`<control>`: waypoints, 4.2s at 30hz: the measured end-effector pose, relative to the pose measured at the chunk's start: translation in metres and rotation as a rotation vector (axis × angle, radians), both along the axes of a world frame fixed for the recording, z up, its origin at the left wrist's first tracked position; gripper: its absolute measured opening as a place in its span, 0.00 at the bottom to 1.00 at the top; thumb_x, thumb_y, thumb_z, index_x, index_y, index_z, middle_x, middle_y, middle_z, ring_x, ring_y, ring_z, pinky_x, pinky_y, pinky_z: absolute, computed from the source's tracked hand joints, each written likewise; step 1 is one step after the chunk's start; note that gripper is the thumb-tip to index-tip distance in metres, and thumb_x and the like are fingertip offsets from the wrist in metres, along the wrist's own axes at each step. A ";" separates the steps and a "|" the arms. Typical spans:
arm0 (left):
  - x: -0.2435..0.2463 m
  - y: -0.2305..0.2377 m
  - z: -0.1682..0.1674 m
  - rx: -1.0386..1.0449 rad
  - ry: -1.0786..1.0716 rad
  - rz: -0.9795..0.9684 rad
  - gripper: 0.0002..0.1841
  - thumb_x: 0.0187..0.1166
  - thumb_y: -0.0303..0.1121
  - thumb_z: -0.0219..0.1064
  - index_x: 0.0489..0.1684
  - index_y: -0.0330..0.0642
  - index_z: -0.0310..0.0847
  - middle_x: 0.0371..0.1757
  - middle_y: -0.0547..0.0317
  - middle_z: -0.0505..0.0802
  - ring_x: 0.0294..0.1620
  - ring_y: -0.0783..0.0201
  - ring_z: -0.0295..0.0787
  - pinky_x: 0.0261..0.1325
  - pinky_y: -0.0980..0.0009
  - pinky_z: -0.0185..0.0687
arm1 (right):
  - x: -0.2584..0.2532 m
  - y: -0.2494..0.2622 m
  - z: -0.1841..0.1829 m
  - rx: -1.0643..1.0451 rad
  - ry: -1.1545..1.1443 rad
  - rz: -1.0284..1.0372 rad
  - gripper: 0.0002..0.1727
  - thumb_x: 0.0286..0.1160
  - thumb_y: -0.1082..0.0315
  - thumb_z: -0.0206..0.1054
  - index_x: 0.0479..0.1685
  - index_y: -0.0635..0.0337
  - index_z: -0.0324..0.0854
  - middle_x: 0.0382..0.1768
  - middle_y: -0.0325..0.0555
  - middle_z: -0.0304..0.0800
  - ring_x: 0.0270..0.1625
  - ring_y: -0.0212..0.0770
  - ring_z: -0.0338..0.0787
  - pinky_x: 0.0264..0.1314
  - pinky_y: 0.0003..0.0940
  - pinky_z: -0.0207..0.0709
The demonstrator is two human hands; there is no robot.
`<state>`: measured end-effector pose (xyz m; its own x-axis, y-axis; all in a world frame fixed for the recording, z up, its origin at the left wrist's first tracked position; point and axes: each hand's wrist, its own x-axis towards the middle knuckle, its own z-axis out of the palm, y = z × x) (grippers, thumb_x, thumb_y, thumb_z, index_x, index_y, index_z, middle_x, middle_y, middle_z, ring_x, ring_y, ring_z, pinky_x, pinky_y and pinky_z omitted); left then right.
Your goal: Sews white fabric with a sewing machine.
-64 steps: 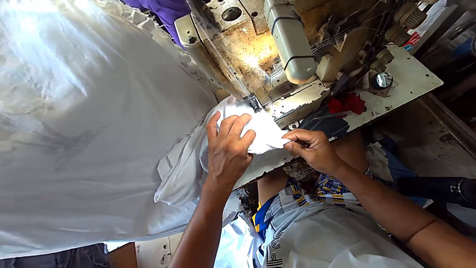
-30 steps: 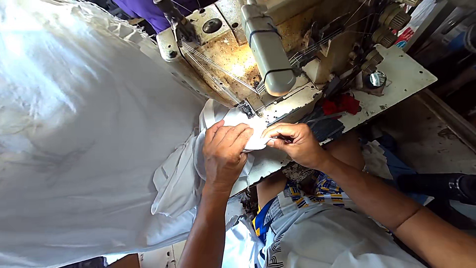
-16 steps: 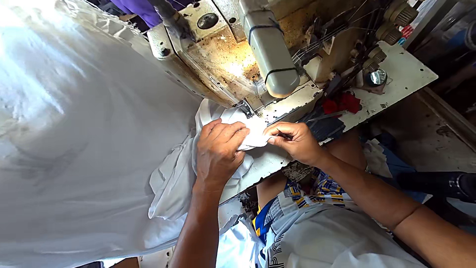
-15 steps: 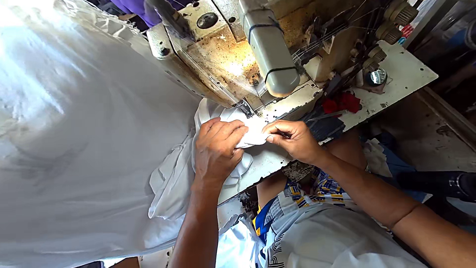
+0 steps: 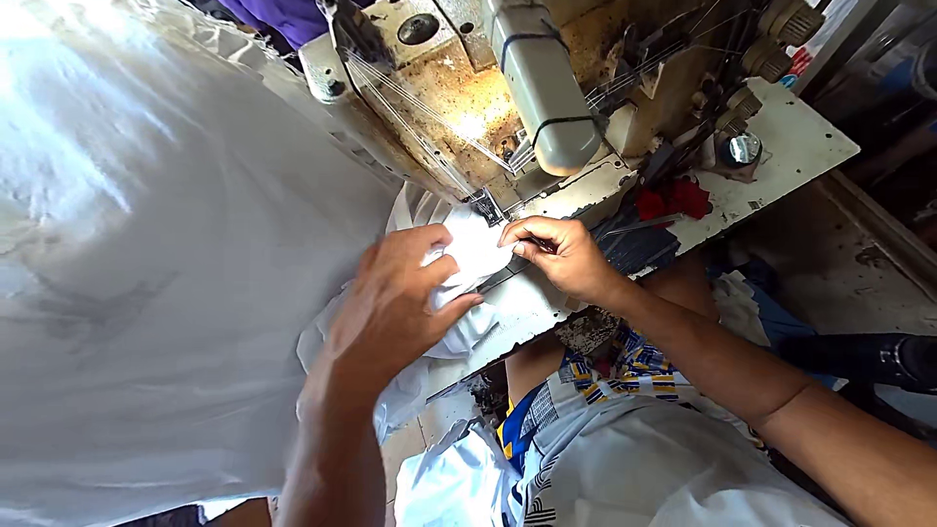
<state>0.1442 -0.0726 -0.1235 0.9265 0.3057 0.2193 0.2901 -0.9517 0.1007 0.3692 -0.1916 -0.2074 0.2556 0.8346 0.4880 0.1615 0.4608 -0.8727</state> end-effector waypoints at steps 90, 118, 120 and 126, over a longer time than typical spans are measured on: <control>0.012 0.043 -0.010 0.109 0.054 -0.091 0.33 0.70 0.52 0.59 0.76 0.46 0.80 0.79 0.52 0.83 0.80 0.46 0.77 0.81 0.34 0.60 | 0.002 -0.019 0.005 -0.039 -0.105 -0.025 0.04 0.76 0.78 0.70 0.43 0.68 0.89 0.45 0.47 0.92 0.44 0.33 0.90 0.47 0.28 0.87; 0.019 -0.054 -0.080 0.269 -0.258 0.040 0.24 0.74 0.30 0.68 0.73 0.54 0.84 0.80 0.47 0.80 0.84 0.42 0.70 0.87 0.28 0.45 | 0.009 -0.084 -0.004 -0.070 -0.281 0.128 0.08 0.82 0.74 0.66 0.50 0.66 0.89 0.50 0.45 0.92 0.52 0.31 0.90 0.55 0.26 0.87; 0.016 -0.053 -0.077 0.278 -0.226 0.084 0.16 0.70 0.27 0.68 0.55 0.49 0.91 0.79 0.49 0.82 0.82 0.42 0.73 0.86 0.31 0.49 | 0.007 -0.085 -0.008 -0.090 -0.240 0.126 0.08 0.83 0.73 0.66 0.50 0.66 0.89 0.51 0.45 0.92 0.53 0.31 0.90 0.56 0.25 0.87; 0.013 -0.066 -0.048 0.249 -0.134 0.099 0.05 0.68 0.26 0.68 0.34 0.43 0.90 0.76 0.49 0.85 0.77 0.43 0.78 0.84 0.32 0.55 | 0.008 -0.088 -0.011 -0.104 -0.134 0.120 0.08 0.83 0.71 0.67 0.49 0.67 0.89 0.49 0.45 0.92 0.49 0.30 0.90 0.52 0.24 0.86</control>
